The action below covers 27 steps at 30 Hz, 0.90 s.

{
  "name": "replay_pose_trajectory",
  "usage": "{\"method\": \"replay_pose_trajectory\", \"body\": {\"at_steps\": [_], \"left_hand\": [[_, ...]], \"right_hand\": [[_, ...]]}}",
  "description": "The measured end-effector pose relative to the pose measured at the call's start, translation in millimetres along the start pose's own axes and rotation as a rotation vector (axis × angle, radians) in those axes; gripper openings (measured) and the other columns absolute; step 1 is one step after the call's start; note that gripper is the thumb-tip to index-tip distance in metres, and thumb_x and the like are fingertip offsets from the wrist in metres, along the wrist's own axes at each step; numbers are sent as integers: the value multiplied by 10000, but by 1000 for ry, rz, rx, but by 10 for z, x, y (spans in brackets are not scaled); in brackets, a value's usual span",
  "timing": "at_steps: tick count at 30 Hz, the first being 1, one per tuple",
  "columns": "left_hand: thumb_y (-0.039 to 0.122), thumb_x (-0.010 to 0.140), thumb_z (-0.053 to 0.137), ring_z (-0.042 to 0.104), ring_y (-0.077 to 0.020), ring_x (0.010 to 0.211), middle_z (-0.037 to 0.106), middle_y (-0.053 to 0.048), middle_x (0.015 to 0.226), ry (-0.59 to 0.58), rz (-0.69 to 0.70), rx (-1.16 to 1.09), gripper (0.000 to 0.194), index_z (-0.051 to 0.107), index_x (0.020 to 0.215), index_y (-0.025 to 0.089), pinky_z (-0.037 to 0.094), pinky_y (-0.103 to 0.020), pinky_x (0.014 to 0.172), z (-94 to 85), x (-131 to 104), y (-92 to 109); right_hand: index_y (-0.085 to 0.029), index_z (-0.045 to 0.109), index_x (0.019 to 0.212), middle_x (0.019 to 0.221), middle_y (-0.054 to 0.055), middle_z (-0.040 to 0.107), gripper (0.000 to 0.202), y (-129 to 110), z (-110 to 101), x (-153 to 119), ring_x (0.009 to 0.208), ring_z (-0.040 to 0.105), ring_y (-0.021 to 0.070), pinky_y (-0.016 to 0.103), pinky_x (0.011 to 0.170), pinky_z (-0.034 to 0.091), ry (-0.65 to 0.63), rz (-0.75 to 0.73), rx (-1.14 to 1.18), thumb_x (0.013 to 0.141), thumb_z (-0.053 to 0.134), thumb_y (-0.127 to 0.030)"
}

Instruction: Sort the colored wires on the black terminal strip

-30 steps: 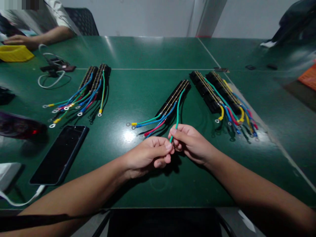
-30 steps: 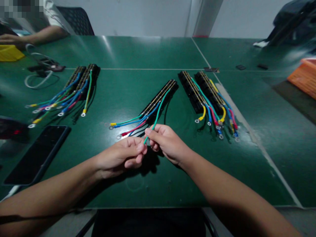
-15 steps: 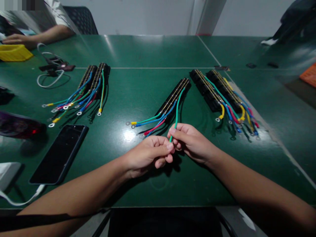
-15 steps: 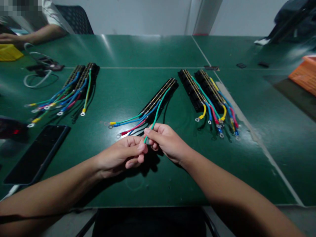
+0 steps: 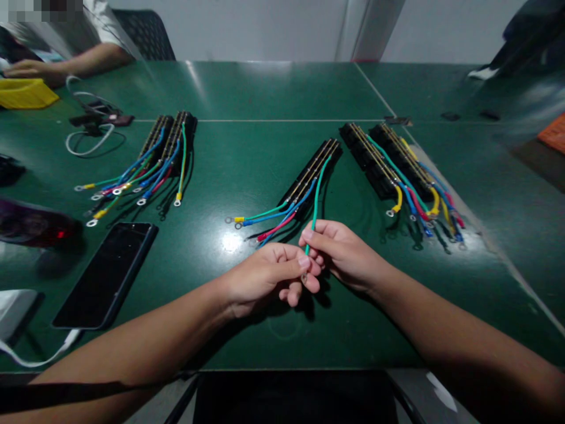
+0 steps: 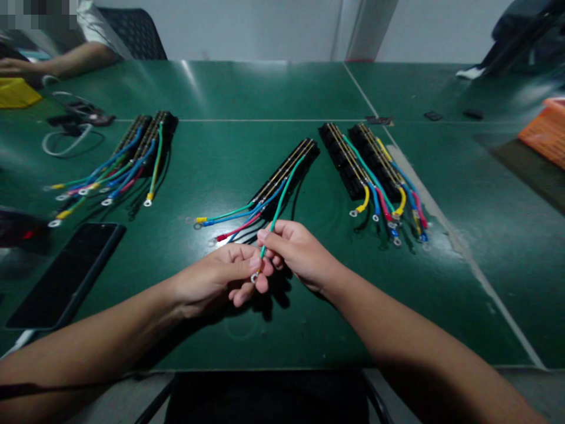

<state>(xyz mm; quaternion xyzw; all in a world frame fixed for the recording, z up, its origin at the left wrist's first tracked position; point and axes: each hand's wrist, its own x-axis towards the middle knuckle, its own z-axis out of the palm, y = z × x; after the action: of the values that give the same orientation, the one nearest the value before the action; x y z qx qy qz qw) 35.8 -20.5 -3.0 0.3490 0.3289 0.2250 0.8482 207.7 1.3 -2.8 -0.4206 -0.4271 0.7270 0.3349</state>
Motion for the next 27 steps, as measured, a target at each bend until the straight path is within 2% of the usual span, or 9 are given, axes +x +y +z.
{"method": "replay_pose_trajectory", "body": {"at_steps": [6,12,17,23,27], "left_hand": [[346,803,746,418,12,376,634,13,606,36,22,-41,295,583,778,102,288,-121,409,10,-3,5],[370,866,675,536,-28,427,692,-31,721,-4,8,6,270,613,867,107,302,-135,397,4,-2,2],[346,814,738,426,14,369,630,16,604,32,24,-42,294,583,780,99,293,-113,408,9,-4,0],[376,866,677,554,-27,434,695,-40,737,-29,18,-8,285,616,883,98,328,-119,403,6,6,-4],[368,844,705,493,-4,389,657,-2,643,-1,27,-28,285,602,822,104,321,-106,403,0,3,-9]], "right_hand": [[-145,590,778,559,-37,558,291,6,-14,4,454,451,50,168,436,325,4,-4,14,754,761,-380],[-145,599,782,546,-32,570,285,-8,-5,-6,468,486,60,174,456,352,-1,3,-25,754,760,-379],[-147,588,788,561,-33,566,297,4,-9,0,463,469,57,169,444,331,6,-2,-12,763,749,-395],[-145,596,786,546,-34,575,277,0,-15,-3,463,489,58,172,460,354,-11,-6,-39,774,745,-378],[-141,592,792,559,-35,571,283,2,-12,-3,468,479,53,166,455,344,-11,-7,-23,768,752,-374]]}}
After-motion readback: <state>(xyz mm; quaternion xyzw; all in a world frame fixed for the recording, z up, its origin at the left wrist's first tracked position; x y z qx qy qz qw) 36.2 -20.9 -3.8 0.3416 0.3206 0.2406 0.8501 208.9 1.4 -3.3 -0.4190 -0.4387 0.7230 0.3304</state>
